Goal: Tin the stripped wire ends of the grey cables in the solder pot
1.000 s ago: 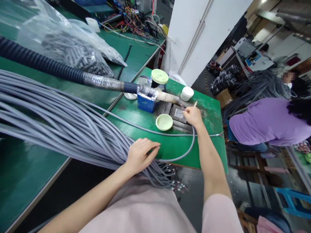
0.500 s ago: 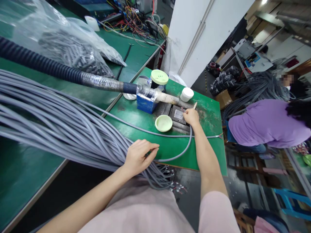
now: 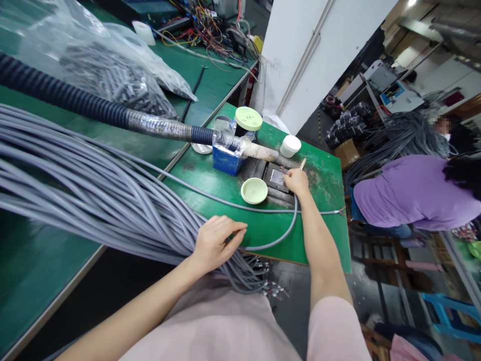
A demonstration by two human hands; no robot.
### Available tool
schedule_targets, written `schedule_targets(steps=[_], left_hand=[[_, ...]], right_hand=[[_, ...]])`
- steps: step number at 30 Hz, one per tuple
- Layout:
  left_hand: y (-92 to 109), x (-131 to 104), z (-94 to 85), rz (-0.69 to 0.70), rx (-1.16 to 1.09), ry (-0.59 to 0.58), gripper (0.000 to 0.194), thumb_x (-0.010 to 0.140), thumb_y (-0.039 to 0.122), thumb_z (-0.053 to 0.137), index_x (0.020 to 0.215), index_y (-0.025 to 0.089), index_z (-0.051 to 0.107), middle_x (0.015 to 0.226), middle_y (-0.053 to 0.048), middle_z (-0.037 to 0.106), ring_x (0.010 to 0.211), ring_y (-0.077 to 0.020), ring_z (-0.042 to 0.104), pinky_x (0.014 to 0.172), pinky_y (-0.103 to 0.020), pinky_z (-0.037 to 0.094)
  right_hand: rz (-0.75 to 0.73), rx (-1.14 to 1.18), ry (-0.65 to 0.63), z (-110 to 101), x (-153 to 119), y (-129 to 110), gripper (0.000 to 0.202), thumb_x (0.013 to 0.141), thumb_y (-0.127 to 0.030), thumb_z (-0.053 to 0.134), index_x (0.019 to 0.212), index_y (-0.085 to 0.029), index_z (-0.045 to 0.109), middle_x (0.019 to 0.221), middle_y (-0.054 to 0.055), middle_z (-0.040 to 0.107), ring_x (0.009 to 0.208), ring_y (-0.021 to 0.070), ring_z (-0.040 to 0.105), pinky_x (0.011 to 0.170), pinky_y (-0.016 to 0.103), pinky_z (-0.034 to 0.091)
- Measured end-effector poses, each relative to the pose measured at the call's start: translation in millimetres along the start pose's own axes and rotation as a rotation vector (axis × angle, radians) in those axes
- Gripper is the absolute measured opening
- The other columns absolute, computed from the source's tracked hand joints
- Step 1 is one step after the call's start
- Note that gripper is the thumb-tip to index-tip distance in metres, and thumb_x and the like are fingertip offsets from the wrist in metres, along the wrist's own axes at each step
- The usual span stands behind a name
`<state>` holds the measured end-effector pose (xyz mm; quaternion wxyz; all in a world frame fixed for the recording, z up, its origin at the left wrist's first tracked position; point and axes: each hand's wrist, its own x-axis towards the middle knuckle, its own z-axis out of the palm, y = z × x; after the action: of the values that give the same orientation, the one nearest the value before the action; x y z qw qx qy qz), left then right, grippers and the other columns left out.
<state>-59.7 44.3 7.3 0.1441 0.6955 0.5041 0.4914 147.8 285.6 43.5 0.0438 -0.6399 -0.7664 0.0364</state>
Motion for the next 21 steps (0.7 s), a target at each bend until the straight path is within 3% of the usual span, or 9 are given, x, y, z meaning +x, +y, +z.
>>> schedule_targets(steps=[7, 10, 13, 15, 17, 19, 21], left_hand=[[-1, 0, 1.5, -0.001, 0.008, -0.001, 0.012, 0.087, 0.020, 0.055, 0.093, 0.019, 0.066, 0.074, -0.004, 0.069, 0.068, -0.0151, 0.059, 0.064, -0.031, 0.036], [-2, 0, 0.8, -0.011, 0.001, -0.005, 0.013, 0.088, 0.021, 0.055, 0.092, 0.019, 0.067, 0.074, -0.004, 0.069, 0.067, -0.0147, 0.058, 0.064, -0.031, 0.036], [-1, 3, -1.2, -0.058, -0.067, -0.013, 0.013, 0.087, 0.023, 0.056, 0.090, 0.020, 0.068, 0.074, -0.003, 0.069, 0.067, -0.0146, 0.057, 0.065, -0.031, 0.037], [6, 7, -0.9, -0.174, -0.225, -0.009, 0.013, 0.086, 0.026, 0.058, 0.089, 0.020, 0.069, 0.072, -0.003, 0.067, 0.069, -0.0150, 0.057, 0.067, -0.031, 0.039], [17, 12, 3.2, -0.378, -0.516, -0.022, 0.016, 0.083, 0.032, 0.062, 0.087, 0.018, 0.069, 0.072, -0.003, 0.066, 0.069, -0.0150, 0.058, 0.067, -0.029, 0.042], [32, 17, 11.7, -0.615, -0.878, -0.106, 0.024, 0.080, 0.040, 0.065, 0.085, 0.016, 0.066, 0.071, -0.002, 0.066, 0.064, -0.0136, 0.057, 0.062, -0.027, 0.044], [49, 22, 22.8, -0.752, -1.147, -0.191, 0.031, 0.078, 0.045, 0.067, 0.087, 0.016, 0.063, 0.071, -0.002, 0.066, 0.061, -0.0116, 0.057, 0.061, -0.025, 0.044]], right_hand=[[-0.041, 0.175, 0.019, -16, -21, -3, 0.030, 0.074, -0.035, 0.055, 0.050, -0.017, 0.054, 0.049, -0.002, 0.050, 0.053, 0.0115, 0.044, 0.053, 0.023, 0.030], [-0.064, 0.331, 0.033, -32, -54, -9, 0.034, 0.079, -0.038, 0.052, 0.052, -0.017, 0.050, 0.050, -0.003, 0.049, 0.050, 0.0099, 0.042, 0.051, 0.022, 0.032], [-0.074, 0.644, 0.042, -48, -96, -19, 0.034, 0.077, -0.040, 0.059, 0.054, -0.017, 0.051, 0.049, -0.005, 0.046, 0.047, 0.0093, 0.040, 0.049, 0.023, 0.030], [-0.080, 0.755, 0.053, -56, -124, -29, 0.034, 0.077, -0.040, 0.063, 0.055, -0.017, 0.052, 0.048, -0.006, 0.042, 0.047, 0.0092, 0.037, 0.048, 0.023, 0.028], [-0.082, 0.801, 0.084, -61, -149, -39, 0.034, 0.079, -0.038, 0.063, 0.054, -0.018, 0.052, 0.048, -0.006, 0.040, 0.047, 0.0091, 0.036, 0.047, 0.024, 0.027], [-0.081, 0.810, 0.133, -63, -168, -49, 0.031, 0.080, -0.035, 0.063, 0.056, -0.018, 0.052, 0.050, -0.005, 0.041, 0.048, 0.0092, 0.035, 0.047, 0.024, 0.027], [-0.096, 0.798, 0.181, -63, -182, -58, 0.029, 0.081, -0.033, 0.062, 0.057, -0.019, 0.052, 0.053, -0.005, 0.043, 0.050, 0.0097, 0.037, 0.049, 0.024, 0.029]])
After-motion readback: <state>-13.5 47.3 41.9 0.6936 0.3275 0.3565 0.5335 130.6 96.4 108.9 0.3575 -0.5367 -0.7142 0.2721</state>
